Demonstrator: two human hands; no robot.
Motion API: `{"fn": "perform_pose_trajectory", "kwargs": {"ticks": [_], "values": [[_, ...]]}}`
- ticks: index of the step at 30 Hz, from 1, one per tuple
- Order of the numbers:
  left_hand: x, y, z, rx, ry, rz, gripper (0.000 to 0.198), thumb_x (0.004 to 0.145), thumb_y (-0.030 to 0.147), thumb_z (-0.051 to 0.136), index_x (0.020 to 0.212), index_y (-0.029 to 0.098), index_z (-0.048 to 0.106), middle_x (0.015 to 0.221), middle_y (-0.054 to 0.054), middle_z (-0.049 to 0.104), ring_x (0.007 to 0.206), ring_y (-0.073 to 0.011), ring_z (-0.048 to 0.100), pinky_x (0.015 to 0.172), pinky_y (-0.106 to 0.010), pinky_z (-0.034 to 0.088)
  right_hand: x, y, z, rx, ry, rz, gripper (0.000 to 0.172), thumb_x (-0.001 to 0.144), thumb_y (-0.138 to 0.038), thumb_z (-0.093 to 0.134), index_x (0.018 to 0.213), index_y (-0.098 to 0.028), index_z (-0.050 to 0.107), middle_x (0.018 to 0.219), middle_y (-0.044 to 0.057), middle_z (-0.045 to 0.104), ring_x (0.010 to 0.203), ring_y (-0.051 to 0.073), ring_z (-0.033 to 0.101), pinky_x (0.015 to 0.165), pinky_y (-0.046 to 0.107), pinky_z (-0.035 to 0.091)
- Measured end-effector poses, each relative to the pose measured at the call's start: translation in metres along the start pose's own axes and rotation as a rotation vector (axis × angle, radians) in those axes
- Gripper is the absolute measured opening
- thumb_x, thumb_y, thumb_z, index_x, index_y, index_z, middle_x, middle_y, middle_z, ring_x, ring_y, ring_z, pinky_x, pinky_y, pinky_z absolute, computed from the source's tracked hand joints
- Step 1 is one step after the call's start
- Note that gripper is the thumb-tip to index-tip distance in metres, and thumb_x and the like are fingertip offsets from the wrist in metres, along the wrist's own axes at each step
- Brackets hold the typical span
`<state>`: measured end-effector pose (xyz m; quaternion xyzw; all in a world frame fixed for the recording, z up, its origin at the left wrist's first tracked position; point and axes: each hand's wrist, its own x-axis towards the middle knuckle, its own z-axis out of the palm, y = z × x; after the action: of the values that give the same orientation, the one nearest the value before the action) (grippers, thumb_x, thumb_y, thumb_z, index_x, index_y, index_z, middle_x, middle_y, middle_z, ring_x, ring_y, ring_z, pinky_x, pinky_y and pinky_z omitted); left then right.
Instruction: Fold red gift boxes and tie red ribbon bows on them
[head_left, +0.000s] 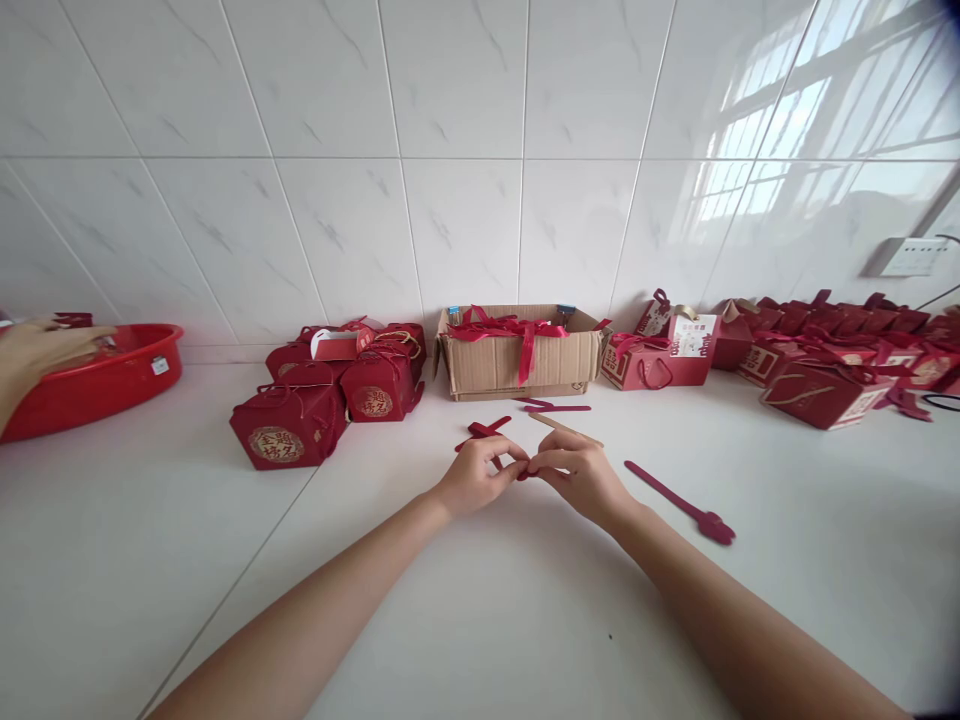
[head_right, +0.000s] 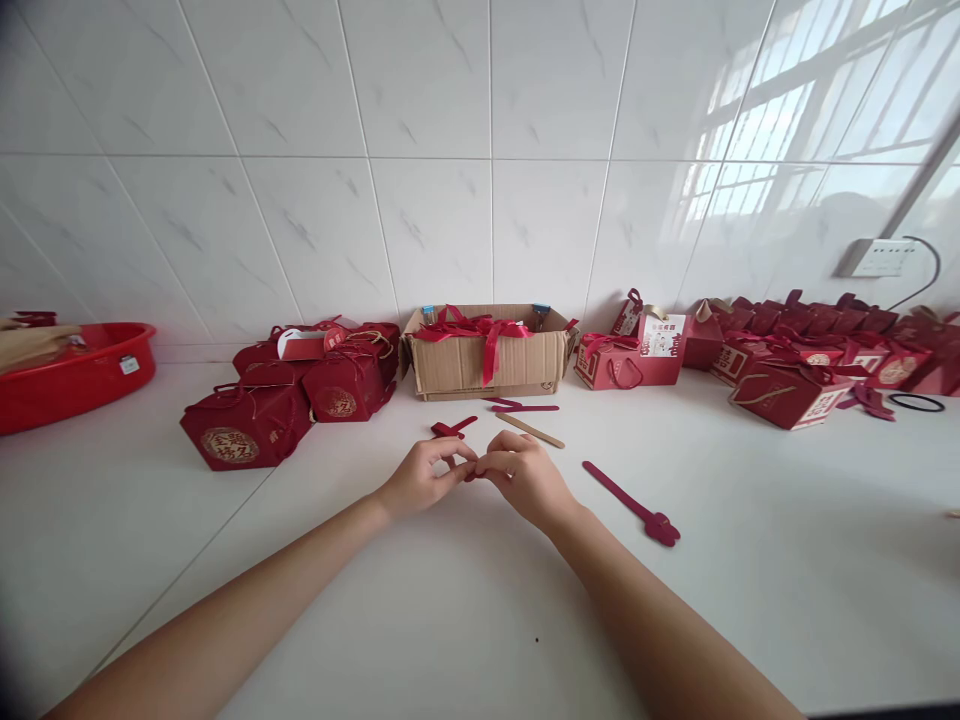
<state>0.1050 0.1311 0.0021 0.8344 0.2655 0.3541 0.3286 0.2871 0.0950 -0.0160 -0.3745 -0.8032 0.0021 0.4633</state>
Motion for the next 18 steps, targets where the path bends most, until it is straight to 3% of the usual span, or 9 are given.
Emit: {"fn": "perform_pose_trajectory", "kwargs": {"ticks": [4, 10, 18], "values": [[-0.001, 0.001, 0.006, -0.023, 0.024, -0.015, 0.009, 0.082, 0.019, 0.054, 0.079, 0.017, 0.061, 0.078, -0.003, 0.065, 0.074, -0.0157, 0.062, 0.066, -0.027, 0.048, 0.000, 0.000, 0.000, 0.028, 0.007, -0.003, 0.012, 0.083, -0.020, 0.064, 0.078, -0.025, 0.073, 0.075, 0.003, 0.063, 0.065, 0.015, 0.062, 0.061, 0.029, 0.051], [-0.002, 0.001, 0.014, -0.089, 0.057, -0.043, 0.016, 0.090, 0.030, 0.043, 0.083, 0.019, 0.053, 0.079, -0.002, 0.057, 0.074, -0.0148, 0.056, 0.066, -0.027, 0.046, 0.001, -0.002, 0.000, 0.052, 0.027, 0.018, 0.011, 0.083, -0.016, 0.062, 0.079, -0.023, 0.070, 0.080, 0.003, 0.068, 0.070, 0.016, 0.065, 0.068, 0.032, 0.052], [-0.002, 0.003, 0.016, -0.127, 0.093, -0.065, 0.020, 0.089, 0.038, 0.046, 0.080, 0.020, 0.050, 0.073, 0.001, 0.052, 0.070, -0.0133, 0.052, 0.064, -0.025, 0.043, 0.002, -0.002, 0.002, -0.003, 0.051, 0.010, 0.013, 0.083, -0.017, 0.061, 0.076, -0.024, 0.069, 0.079, 0.002, 0.072, 0.073, 0.019, 0.068, 0.071, 0.034, 0.053]]}}
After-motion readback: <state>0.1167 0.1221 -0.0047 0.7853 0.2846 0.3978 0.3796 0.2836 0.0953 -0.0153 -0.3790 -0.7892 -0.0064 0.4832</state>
